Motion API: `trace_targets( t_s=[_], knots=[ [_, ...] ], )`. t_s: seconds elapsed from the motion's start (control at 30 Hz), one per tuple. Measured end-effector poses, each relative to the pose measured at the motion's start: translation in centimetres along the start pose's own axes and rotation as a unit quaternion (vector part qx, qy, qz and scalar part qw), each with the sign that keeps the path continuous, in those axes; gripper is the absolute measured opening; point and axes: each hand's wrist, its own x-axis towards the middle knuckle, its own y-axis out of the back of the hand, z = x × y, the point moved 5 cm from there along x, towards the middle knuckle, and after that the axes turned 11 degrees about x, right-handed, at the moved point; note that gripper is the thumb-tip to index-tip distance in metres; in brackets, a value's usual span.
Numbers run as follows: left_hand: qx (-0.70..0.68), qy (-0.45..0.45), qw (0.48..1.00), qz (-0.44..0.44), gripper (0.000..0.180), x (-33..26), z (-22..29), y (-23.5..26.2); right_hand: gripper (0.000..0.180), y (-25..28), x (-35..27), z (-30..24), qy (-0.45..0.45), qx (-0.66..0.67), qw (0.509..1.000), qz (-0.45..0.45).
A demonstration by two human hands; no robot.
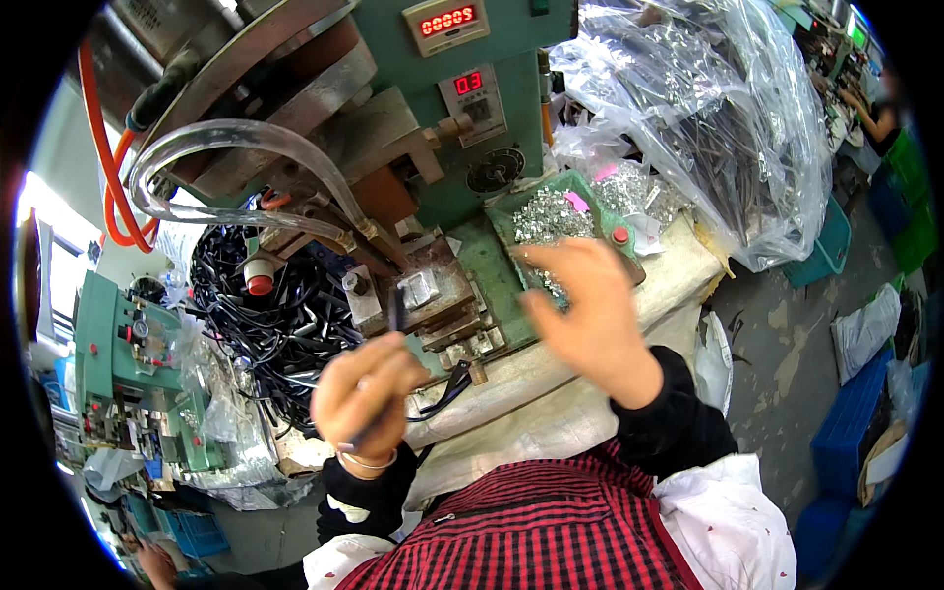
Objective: The person operates a hydraulic press machine in a factory setting. They repeatedly pick up black plastic strips and small metallic components, place them into the press, and activate the machine to process the items.
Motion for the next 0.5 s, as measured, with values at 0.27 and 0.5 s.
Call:
trace_targets(
  t_s=[0.27,0.5],
  knots=[
    [0.073,-0.109,0.991,0.001,0.023,0.1,0.8,-3.8,0.019,-0.3,-2.8,9.3,-0.042,-0.189,0.974,0.118],
    [0.045,-0.099,0.994,-0.006,0.033,0.2,0.6,-3.9,0.010,1.4,1.4,9.7,-0.101,-0.043,0.980,0.164]
  ],
)
